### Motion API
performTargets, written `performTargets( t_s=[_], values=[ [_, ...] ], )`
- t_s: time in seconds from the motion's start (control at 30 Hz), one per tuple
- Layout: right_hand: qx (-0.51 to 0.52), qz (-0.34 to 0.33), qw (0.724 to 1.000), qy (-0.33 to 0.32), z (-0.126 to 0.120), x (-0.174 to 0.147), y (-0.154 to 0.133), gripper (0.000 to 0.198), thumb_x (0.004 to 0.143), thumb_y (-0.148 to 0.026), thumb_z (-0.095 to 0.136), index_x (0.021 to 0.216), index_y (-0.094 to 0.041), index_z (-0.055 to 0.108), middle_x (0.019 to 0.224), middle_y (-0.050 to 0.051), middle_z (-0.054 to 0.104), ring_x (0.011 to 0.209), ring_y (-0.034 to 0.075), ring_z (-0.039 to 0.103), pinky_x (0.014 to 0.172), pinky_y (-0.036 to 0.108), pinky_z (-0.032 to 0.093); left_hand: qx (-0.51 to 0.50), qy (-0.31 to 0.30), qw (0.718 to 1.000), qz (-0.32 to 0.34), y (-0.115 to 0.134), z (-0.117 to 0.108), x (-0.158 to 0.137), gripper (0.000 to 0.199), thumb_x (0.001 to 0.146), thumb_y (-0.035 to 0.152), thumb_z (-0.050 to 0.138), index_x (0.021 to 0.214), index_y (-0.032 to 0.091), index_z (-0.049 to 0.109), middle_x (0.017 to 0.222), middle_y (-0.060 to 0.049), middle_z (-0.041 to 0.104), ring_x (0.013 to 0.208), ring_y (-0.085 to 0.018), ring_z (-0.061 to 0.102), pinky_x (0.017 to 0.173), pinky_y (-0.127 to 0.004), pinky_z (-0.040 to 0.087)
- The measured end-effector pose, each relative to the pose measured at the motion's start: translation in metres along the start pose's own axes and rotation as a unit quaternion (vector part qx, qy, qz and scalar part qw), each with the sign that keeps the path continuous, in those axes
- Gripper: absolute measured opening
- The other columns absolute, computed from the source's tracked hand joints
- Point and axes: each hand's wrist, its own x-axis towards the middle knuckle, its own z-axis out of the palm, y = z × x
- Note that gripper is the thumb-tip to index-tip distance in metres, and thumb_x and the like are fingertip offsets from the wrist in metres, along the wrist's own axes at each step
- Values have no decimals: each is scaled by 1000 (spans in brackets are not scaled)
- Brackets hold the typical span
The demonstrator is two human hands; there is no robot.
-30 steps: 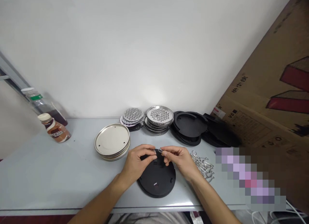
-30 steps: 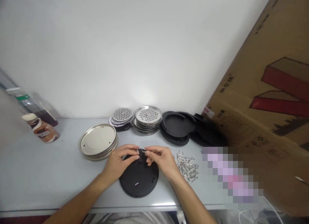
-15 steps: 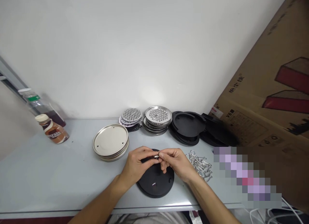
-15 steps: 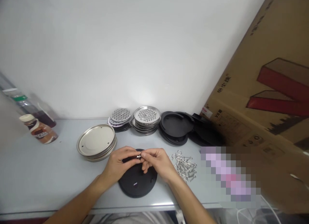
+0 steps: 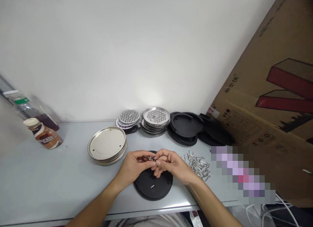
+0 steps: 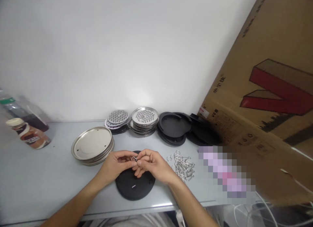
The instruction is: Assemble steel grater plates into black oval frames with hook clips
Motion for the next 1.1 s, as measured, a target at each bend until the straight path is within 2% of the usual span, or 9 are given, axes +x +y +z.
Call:
performTargets(
  t_s=[0.1,0.2,0.3,0.47,0.6,0.73,0.9,1.0,1.1],
  values=[
    [-17,-7,999,33,-3,0,-1,31,76,-36,80,89,-14,63,70,2,71,55,11,64,56,23,52,25,18,999,13,2,1,-1,23,75,26,78,97,19,79,78,-3,73,70,-15,65,67,-23,52],
    [-42,-4,998,52,-3,-1,0,36,74,-38,81,96,-15,65,68,3,72,57,13,66,58,26,53,50,36,998,24,3,2,-2,24,75,25,78,98,20,79,80,-3,73,71,-15,65,67,-23,52],
    [-94,2,992,81,1,0,2,34,72,-41,81,88,-13,70,64,4,72,55,15,66,57,27,53,59,56,996,24,2,3,-2,22,74,26,78,96,20,79,81,-4,74,73,-16,67,68,-24,53],
    [-164,-83,969,163,6,0,5,22,75,-38,79,81,-17,77,66,2,68,53,11,59,52,23,50,49,60,996,42,1,5,0,22,71,25,81,92,21,80,80,-3,75,72,-16,68,69,-24,56],
    [-106,-51,985,128,3,0,4,25,75,-39,79,88,-17,79,60,2,68,50,12,60,52,26,51,27,80,996,36,-1,6,0,22,71,26,81,92,20,80,82,-4,76,74,-18,70,71,-26,58],
    [-36,-18,991,124,-2,0,3,28,67,-36,86,84,-15,80,60,3,70,52,12,61,53,25,53,49,82,994,42,-2,5,-1,23,71,26,81,93,21,80,80,-4,76,71,-17,70,67,-25,57],
    [54,53,993,96,-2,0,-1,28,64,-35,88,77,-14,77,60,3,70,52,10,62,54,22,52,119,79,985,100,-4,6,-3,21,74,23,80,95,23,80,81,-3,76,74,-18,70,70,-25,56],
    [64,73,991,92,-2,-1,-3,29,60,-33,90,74,-13,75,60,3,69,53,10,63,56,22,51,135,78,980,121,-6,7,-3,21,75,22,80,95,24,80,82,-3,77,75,-18,71,72,-26,56],
    [48,55,991,110,-2,-1,-3,29,58,-30,91,72,-13,74,60,2,68,54,10,61,55,22,49,133,79,981,115,-7,8,-2,20,76,23,79,95,24,80,81,-3,76,74,-18,70,70,-26,55]
  ],
)
